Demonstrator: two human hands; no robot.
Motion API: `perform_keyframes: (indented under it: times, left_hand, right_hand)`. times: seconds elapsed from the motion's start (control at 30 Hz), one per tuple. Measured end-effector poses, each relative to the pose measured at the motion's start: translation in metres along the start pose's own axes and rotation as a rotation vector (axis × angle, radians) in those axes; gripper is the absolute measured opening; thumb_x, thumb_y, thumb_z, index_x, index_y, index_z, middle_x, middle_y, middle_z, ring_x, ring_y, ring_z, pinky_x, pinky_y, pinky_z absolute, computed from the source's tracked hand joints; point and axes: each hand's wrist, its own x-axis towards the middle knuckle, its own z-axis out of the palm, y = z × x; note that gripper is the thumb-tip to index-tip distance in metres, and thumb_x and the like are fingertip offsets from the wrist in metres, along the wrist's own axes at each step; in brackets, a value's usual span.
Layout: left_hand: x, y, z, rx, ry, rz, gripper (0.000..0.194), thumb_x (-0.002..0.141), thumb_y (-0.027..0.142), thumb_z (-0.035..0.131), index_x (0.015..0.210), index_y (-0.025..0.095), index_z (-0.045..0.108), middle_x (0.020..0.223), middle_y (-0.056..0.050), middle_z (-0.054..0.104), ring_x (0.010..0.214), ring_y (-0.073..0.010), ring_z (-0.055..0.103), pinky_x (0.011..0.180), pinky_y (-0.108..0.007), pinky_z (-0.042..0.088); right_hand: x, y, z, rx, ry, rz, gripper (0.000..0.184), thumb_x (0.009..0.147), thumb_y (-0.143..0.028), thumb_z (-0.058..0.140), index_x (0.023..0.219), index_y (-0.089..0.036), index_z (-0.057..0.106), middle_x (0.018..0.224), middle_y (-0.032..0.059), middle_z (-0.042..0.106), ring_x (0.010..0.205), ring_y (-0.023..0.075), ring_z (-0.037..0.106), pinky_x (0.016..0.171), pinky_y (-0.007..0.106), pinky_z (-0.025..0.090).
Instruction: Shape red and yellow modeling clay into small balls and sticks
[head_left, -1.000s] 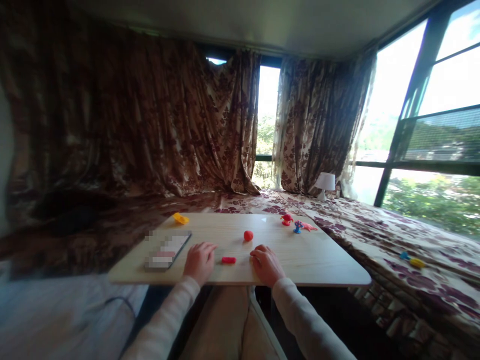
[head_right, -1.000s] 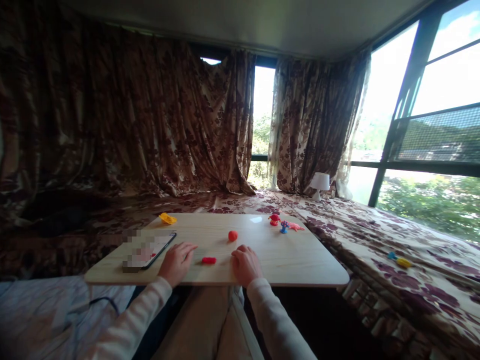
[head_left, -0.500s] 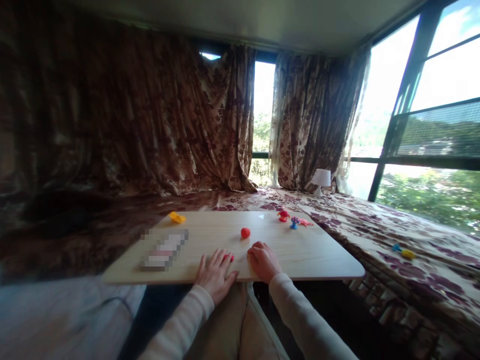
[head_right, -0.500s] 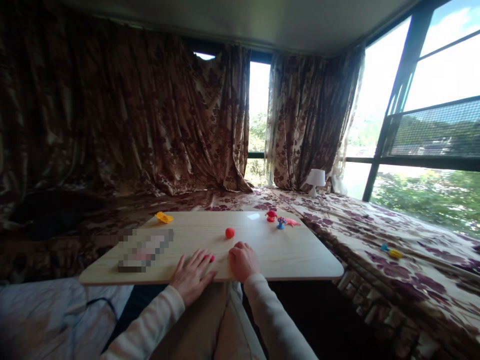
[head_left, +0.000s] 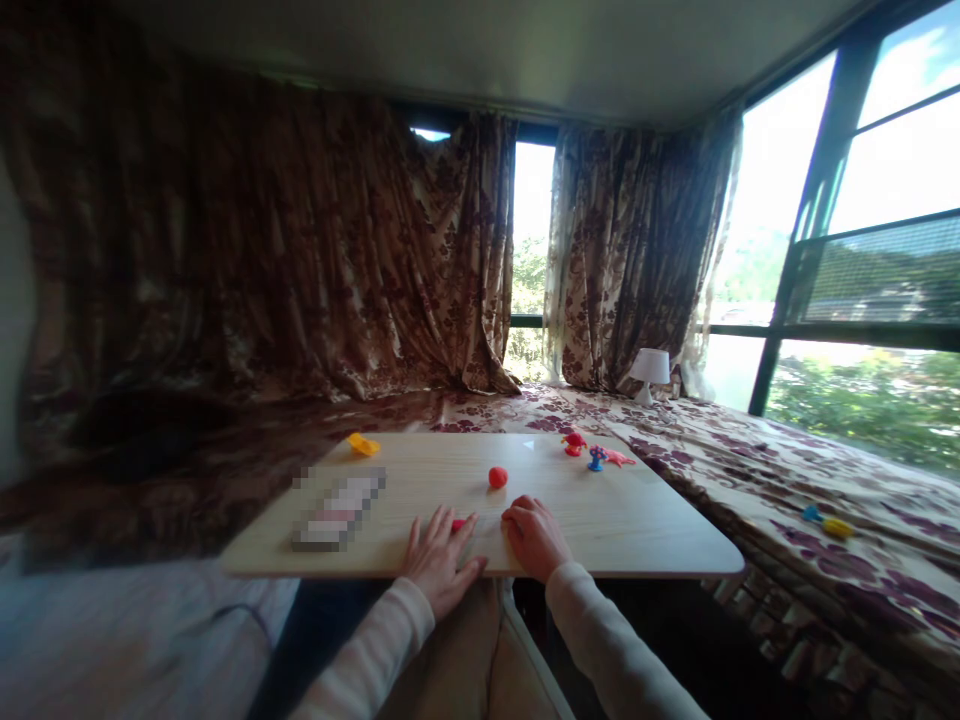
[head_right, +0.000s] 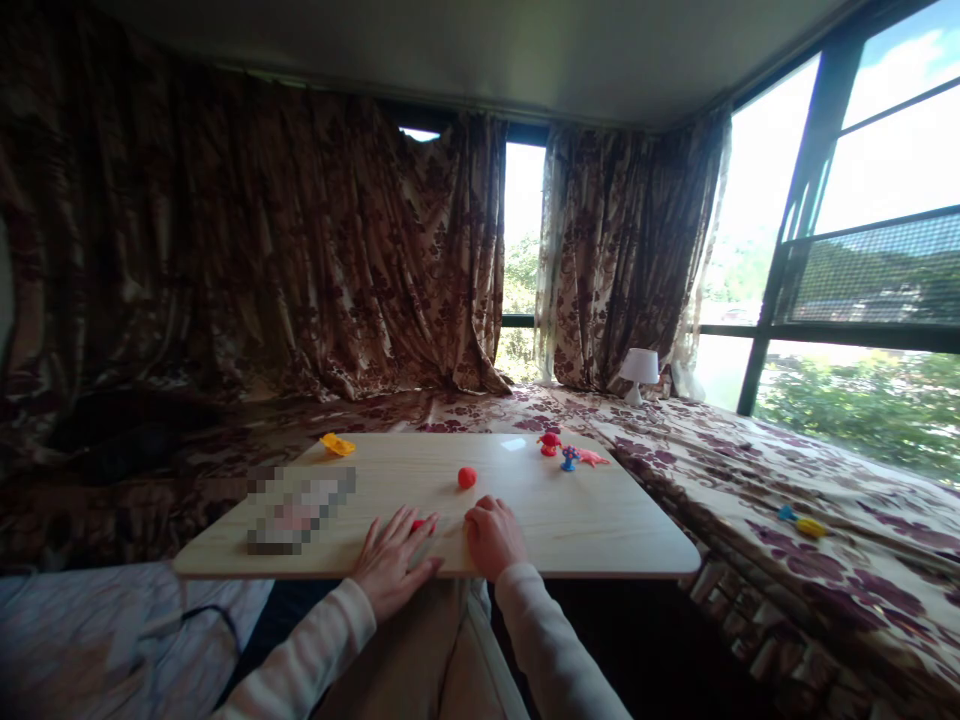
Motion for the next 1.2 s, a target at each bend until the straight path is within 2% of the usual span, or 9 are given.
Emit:
perform_keyframes:
  times: [0.1, 0.2, 0.3, 0.5, 0.67, 0.8, 0.93, 1.07, 1.2]
  left_hand:
    - [0.005, -0.022, -0.006, -0.050, 0.138, -0.070, 0.049, 0.084, 0.035, 0.041, 0.132, 0.026, 0.042, 0.142, -0.007, 0.039, 0.132, -0.0247, 0.030, 0.107, -0.053, 0.019]
    - [0.013, -0.049, -0.011, -0.054, 0.309, -0.161, 0.033, 0.083, 0.026, 0.042, 0.105, 0.025, 0.066, 0.121, -0.006, 0.061, 0.120, -0.0228, 0.046, 0.103, -0.044, 0.032]
    - [0.021, -0.059, -0.009, -0.090, 0.300, -0.156, 0.028, 0.081, 0.024, 0.045, 0.092, 0.024, 0.071, 0.105, -0.004, 0.068, 0.110, -0.0209, 0.053, 0.099, -0.037, 0.038]
    - [0.025, -0.037, 0.004, -0.096, 0.157, -0.117, 0.031, 0.081, 0.034, 0.049, 0.107, 0.029, 0.065, 0.130, -0.003, 0.054, 0.127, -0.0263, 0.037, 0.103, -0.048, 0.031]
    - [0.024, -0.029, 0.006, -0.133, 0.240, -0.120, 0.018, 0.077, 0.024, 0.056, 0.088, 0.025, 0.070, 0.110, -0.003, 0.066, 0.119, -0.0236, 0.046, 0.099, -0.040, 0.035]
    - [0.029, -0.023, 0.006, -0.231, 0.291, -0.147, 0.016, 0.071, 0.018, 0.061, 0.083, 0.024, 0.069, 0.097, -0.002, 0.067, 0.105, -0.0202, 0.054, 0.094, -0.034, 0.039]
    - [0.032, -0.020, 0.009, -0.291, 0.277, -0.136, 0.015, 0.070, 0.020, 0.063, 0.083, 0.023, 0.069, 0.088, -0.002, 0.068, 0.096, -0.0193, 0.056, 0.088, -0.032, 0.041]
    - [0.033, -0.021, 0.010, -0.263, 0.252, -0.115, 0.014, 0.073, 0.026, 0.062, 0.083, 0.023, 0.070, 0.088, -0.003, 0.068, 0.093, -0.0194, 0.055, 0.086, -0.032, 0.040]
    - [0.031, -0.021, 0.010, -0.229, 0.250, -0.117, 0.011, 0.074, 0.026, 0.060, 0.076, 0.022, 0.070, 0.088, -0.003, 0.067, 0.093, -0.0195, 0.055, 0.085, -0.033, 0.040]
  right_hand:
    - [0.000, 0.001, 0.000, 0.012, -0.003, -0.003, 0.022, 0.079, -0.011, 0.049, 0.081, -0.019, 0.069, 0.088, 0.0048, 0.062, 0.085, 0.0167, 0.054, 0.079, 0.026, 0.041]
    - [-0.001, 0.002, -0.001, 0.008, -0.002, -0.008, 0.022, 0.080, -0.012, 0.048, 0.082, -0.020, 0.069, 0.088, 0.0048, 0.062, 0.083, 0.0168, 0.054, 0.079, 0.027, 0.041]
    - [0.000, 0.001, -0.001, 0.032, 0.003, 0.005, 0.022, 0.079, -0.011, 0.049, 0.083, -0.019, 0.070, 0.088, 0.0052, 0.063, 0.084, 0.0175, 0.055, 0.080, 0.028, 0.041]
    - [0.005, -0.014, 0.011, 0.256, 0.006, 0.079, 0.021, 0.077, -0.012, 0.052, 0.085, -0.018, 0.070, 0.087, 0.0057, 0.065, 0.088, 0.0180, 0.058, 0.082, 0.029, 0.044]
    - [0.011, -0.025, 0.019, 0.284, 0.006, -0.011, 0.021, 0.075, -0.013, 0.056, 0.091, -0.018, 0.069, 0.090, 0.0059, 0.066, 0.089, 0.0190, 0.058, 0.083, 0.031, 0.044]
    - [0.014, -0.025, 0.020, 0.315, -0.003, 0.008, 0.021, 0.076, -0.015, 0.057, 0.093, -0.018, 0.068, 0.088, 0.0039, 0.069, 0.084, 0.0177, 0.059, 0.080, 0.030, 0.045]
    - [0.014, -0.025, 0.021, 0.305, -0.004, 0.044, 0.019, 0.074, -0.014, 0.059, 0.090, -0.019, 0.068, 0.081, 0.0019, 0.069, 0.079, 0.0161, 0.059, 0.075, 0.027, 0.045]
    - [0.012, -0.026, 0.022, 0.219, 0.006, -0.011, 0.012, 0.076, -0.014, 0.057, 0.080, -0.021, 0.067, 0.077, 0.0006, 0.067, 0.079, 0.0161, 0.057, 0.073, 0.026, 0.043]
    - [0.008, -0.028, 0.019, 0.155, 0.016, -0.053, 0.011, 0.078, -0.015, 0.056, 0.078, -0.021, 0.066, 0.078, 0.0015, 0.065, 0.080, 0.0169, 0.054, 0.074, 0.026, 0.042]
